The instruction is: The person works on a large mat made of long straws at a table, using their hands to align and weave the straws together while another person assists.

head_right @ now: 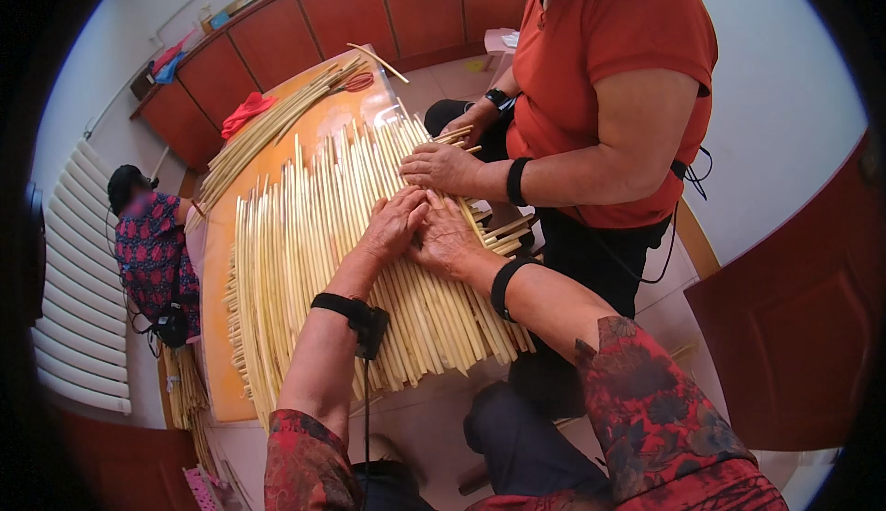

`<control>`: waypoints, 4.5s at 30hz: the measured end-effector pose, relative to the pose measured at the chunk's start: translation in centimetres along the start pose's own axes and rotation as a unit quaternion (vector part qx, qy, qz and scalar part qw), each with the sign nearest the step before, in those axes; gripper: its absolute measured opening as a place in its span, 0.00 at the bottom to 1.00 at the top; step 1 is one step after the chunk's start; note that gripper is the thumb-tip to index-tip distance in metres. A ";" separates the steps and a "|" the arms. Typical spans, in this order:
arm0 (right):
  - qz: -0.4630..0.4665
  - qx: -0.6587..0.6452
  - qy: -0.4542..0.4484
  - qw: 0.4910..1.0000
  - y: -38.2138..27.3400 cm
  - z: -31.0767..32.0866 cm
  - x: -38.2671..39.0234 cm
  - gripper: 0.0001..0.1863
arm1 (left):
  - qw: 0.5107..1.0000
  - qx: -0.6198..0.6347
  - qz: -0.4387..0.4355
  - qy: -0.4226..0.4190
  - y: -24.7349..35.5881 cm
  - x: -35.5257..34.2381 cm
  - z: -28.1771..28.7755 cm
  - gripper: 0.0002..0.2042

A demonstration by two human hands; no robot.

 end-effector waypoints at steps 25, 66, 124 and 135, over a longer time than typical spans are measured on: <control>-0.016 -0.066 0.080 0.994 0.7 0.2 0.7 0.26 | 1.000 -0.027 0.008 -0.001 -0.5 0.0 -1.0 0.20; -0.026 0.035 -0.047 0.998 -0.9 0.0 3.7 0.38 | 0.988 0.107 0.102 -0.036 -2.7 -0.2 -1.8 0.25; -0.056 0.034 -0.074 0.995 -0.2 -0.7 3.6 0.40 | 0.914 -0.095 0.395 -0.017 -13.0 24.4 8.1 0.37; -0.051 0.042 -0.076 0.995 -0.3 -0.6 3.6 0.40 | 0.914 -0.096 0.395 -0.016 -12.9 24.4 8.1 0.37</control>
Point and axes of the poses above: each hand's wrist, its own x-axis away from the middle knuckle, its own z-axis out of the back of the hand, y = z × x, the point moved 8 cm from there along -x, towards the middle knuckle, and after that the axes turned 2 degrees about x, right-handed, at the moved point
